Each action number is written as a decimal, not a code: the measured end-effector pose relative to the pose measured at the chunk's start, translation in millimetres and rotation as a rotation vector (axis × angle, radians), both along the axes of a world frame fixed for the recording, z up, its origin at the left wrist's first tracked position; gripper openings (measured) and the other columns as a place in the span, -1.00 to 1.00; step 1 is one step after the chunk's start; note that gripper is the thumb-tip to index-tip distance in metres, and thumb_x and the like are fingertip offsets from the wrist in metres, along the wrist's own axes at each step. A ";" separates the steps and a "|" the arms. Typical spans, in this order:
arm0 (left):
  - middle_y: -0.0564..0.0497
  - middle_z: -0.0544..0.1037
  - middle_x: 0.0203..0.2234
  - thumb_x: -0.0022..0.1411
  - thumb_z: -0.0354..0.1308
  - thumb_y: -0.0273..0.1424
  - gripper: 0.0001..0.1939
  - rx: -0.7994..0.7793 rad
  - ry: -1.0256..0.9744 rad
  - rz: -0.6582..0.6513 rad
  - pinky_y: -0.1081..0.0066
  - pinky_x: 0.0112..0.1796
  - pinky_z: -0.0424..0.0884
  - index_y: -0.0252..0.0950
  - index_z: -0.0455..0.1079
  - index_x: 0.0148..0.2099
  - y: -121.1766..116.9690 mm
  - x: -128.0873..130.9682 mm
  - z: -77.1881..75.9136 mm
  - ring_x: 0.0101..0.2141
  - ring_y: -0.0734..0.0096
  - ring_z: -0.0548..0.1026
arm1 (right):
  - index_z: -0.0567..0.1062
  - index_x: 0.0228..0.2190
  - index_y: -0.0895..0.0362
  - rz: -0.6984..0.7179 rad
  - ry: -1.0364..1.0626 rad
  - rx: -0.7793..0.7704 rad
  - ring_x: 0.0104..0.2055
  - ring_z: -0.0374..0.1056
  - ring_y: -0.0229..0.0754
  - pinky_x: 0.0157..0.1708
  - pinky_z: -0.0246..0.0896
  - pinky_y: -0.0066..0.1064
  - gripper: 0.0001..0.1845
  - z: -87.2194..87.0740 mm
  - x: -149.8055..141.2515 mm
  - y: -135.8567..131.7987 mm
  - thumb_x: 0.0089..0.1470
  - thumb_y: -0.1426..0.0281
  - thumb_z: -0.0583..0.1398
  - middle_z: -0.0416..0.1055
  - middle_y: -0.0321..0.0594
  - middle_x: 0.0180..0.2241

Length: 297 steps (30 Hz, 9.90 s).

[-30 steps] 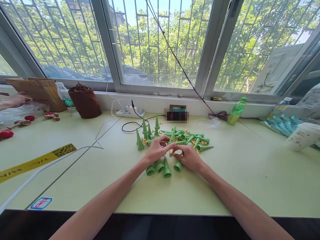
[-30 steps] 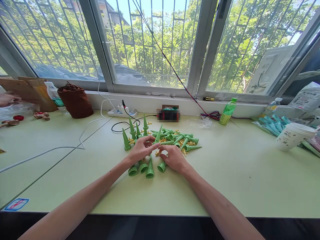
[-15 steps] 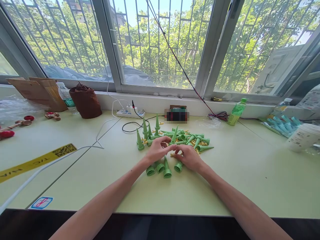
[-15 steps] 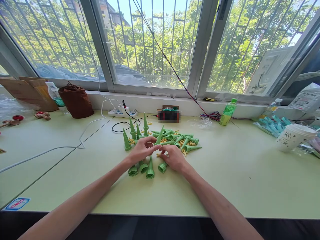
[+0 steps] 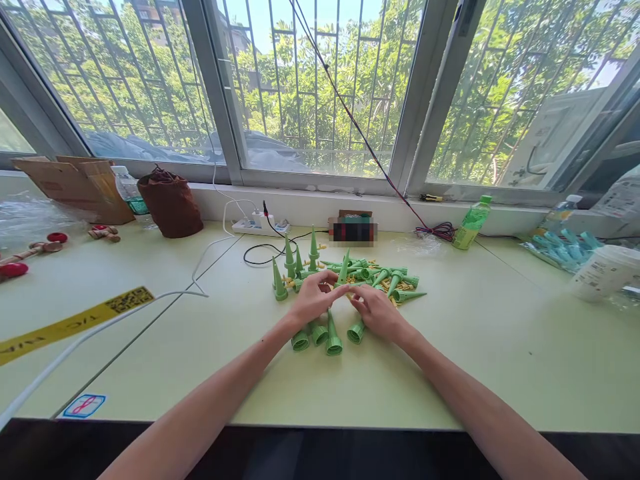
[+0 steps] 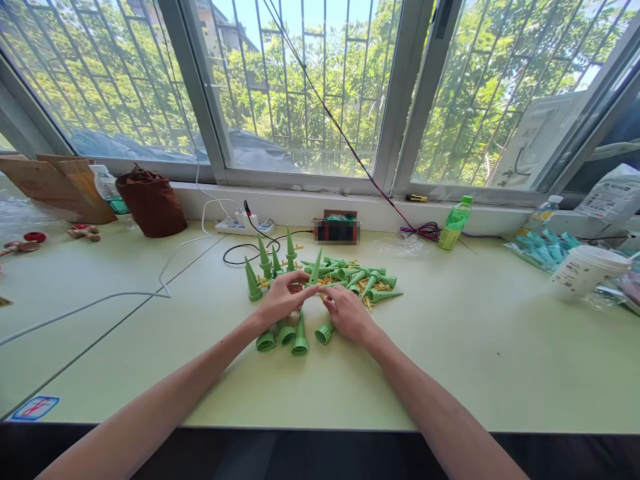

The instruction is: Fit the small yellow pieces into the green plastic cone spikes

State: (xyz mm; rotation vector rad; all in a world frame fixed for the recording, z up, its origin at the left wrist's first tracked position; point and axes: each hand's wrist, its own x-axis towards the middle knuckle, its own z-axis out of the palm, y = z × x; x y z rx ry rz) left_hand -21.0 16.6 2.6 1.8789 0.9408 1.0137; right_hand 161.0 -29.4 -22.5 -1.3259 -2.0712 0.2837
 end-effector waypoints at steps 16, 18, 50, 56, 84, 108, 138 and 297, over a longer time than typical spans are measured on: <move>0.11 0.35 -0.50 0.03 0.28 -0.06 -0.58 0.032 0.051 -0.032 0.54 -0.60 0.14 -0.31 0.31 -0.32 -2.6 1.1 1.8 -0.59 0.60 0.24 | 0.38 -0.31 0.10 -0.105 0.572 0.092 -0.61 0.19 -0.34 -0.63 0.04 -0.47 -0.80 15.0 -0.2 -7.5 0.14 0.22 0.18 0.40 -0.25 -0.35; 0.11 0.34 -0.50 0.03 0.28 -0.06 -0.58 0.043 0.058 -0.037 0.54 -0.60 0.13 -0.31 0.31 -0.33 -2.6 1.1 1.2 -0.59 0.60 0.23 | 0.38 -0.34 0.10 -0.102 0.572 0.084 -0.60 0.18 -0.33 -0.62 0.04 -0.47 -0.80 13.9 -0.4 -7.4 0.13 0.22 0.19 0.39 -0.28 -0.41; 0.14 0.29 -0.49 0.06 0.24 -0.08 -0.61 0.120 0.112 -0.048 0.52 -0.57 0.13 -0.27 0.22 -0.35 -7.4 3.2 -0.3 -0.58 0.59 0.25 | 0.36 -0.45 0.09 -0.098 0.539 0.053 -0.61 0.19 -0.27 -0.60 0.06 -0.44 -0.67 11.3 -2.5 -8.2 0.08 0.10 0.22 0.33 -0.33 -0.60; 0.13 0.31 -0.44 0.02 0.28 -0.11 -0.60 0.101 0.073 -0.063 0.53 -0.56 0.18 -0.28 0.22 -0.34 -6.4 3.6 -2.3 -0.57 0.61 0.26 | 0.37 -0.45 0.10 -0.107 0.525 0.064 -0.60 0.20 -0.27 -0.58 0.09 -0.44 -0.72 11.6 -2.8 -8.0 0.10 0.16 0.22 0.32 -0.34 -0.61; -0.04 0.46 -0.27 0.17 0.19 -0.16 -0.67 -0.044 -0.081 -0.217 0.48 -0.58 0.46 -0.31 0.33 -0.17 -6.6 5.0 -3.4 -0.50 0.46 0.50 | 0.37 -0.43 0.10 -0.130 0.572 0.062 -0.54 0.30 -0.22 -0.55 0.18 -0.41 -0.69 8.3 0.9 -5.0 0.10 0.12 0.21 0.39 -0.27 -0.53; 0.06 0.36 -0.29 0.15 0.21 -0.24 -0.74 0.103 0.035 -0.143 0.50 -0.54 0.37 -0.28 0.26 -0.25 -5.0 3.4 -5.4 -0.56 0.60 0.39 | 0.38 -0.47 0.11 -0.098 0.579 -0.029 -0.58 0.28 -0.24 -0.56 0.17 -0.43 -0.68 10.1 0.6 -4.3 0.09 0.13 0.22 0.38 -0.30 -0.59; 0.06 0.39 -0.31 0.15 0.21 -0.27 -0.77 0.183 0.074 -0.108 0.55 -0.55 0.35 -0.30 0.28 -0.26 -3.0 4.8 -7.2 -0.55 0.62 0.37 | 0.44 -0.37 0.15 -0.063 0.498 -0.038 -0.62 0.19 -0.30 -0.59 0.10 -0.44 -0.79 7.6 1.4 -3.4 0.17 0.25 0.15 0.34 -0.32 -0.58; 0.10 0.36 -0.60 0.16 0.21 -0.12 -0.64 -0.020 -0.053 -0.193 0.55 -0.66 0.21 -0.37 0.42 -0.30 -11.3 5.1 3.5 -0.65 0.60 0.30 | 0.53 -0.12 0.18 0.009 0.536 -0.083 -0.62 0.19 -0.29 -0.56 0.23 -0.40 -0.62 6.1 2.7 -5.3 0.17 0.18 0.15 0.36 -0.29 -0.56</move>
